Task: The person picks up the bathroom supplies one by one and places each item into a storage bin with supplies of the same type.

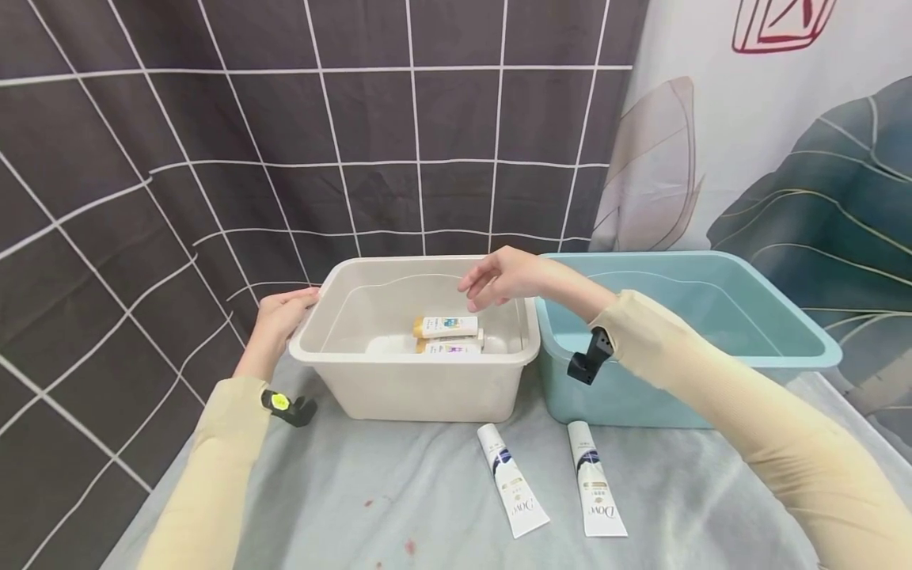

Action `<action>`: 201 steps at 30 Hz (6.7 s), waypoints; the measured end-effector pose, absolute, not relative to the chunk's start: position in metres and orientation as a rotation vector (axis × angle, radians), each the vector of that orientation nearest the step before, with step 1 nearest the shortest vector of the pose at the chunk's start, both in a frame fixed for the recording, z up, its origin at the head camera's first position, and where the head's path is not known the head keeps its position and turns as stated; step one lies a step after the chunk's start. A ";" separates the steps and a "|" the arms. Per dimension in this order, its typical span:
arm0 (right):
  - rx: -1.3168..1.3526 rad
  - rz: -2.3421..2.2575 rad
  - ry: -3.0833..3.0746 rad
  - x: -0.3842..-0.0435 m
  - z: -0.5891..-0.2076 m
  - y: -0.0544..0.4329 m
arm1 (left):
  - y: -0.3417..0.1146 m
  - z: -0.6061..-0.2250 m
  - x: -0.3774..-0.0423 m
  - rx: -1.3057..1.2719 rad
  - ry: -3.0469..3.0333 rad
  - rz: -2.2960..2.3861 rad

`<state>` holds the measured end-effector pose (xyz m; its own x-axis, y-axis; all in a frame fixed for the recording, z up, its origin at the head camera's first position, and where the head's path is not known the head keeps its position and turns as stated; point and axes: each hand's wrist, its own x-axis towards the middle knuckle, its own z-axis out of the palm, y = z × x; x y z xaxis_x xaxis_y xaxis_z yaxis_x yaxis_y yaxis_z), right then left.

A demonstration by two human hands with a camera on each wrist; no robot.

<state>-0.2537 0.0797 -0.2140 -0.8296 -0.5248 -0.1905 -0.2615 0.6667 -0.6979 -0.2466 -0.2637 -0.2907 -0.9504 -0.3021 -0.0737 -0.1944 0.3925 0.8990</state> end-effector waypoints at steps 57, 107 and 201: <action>-0.809 -1.137 2.563 -0.195 -0.237 0.152 | -0.195 -0.317 -0.172 0.032 -1.599 -1.503; -0.555 -1.103 2.746 -0.196 -0.248 0.233 | -0.078 -0.373 -0.109 -0.552 -1.969 -1.757; -0.105 -1.155 2.933 -0.201 -0.260 0.376 | -0.062 -0.416 -0.106 -0.248 -2.765 -1.754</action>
<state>-0.2010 0.3757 -0.2600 -0.9977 -0.0572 0.0360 -0.0664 0.7297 -0.6805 -0.1060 -0.0625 -0.4156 -0.9786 0.2020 -0.0390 0.0508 0.4209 0.9057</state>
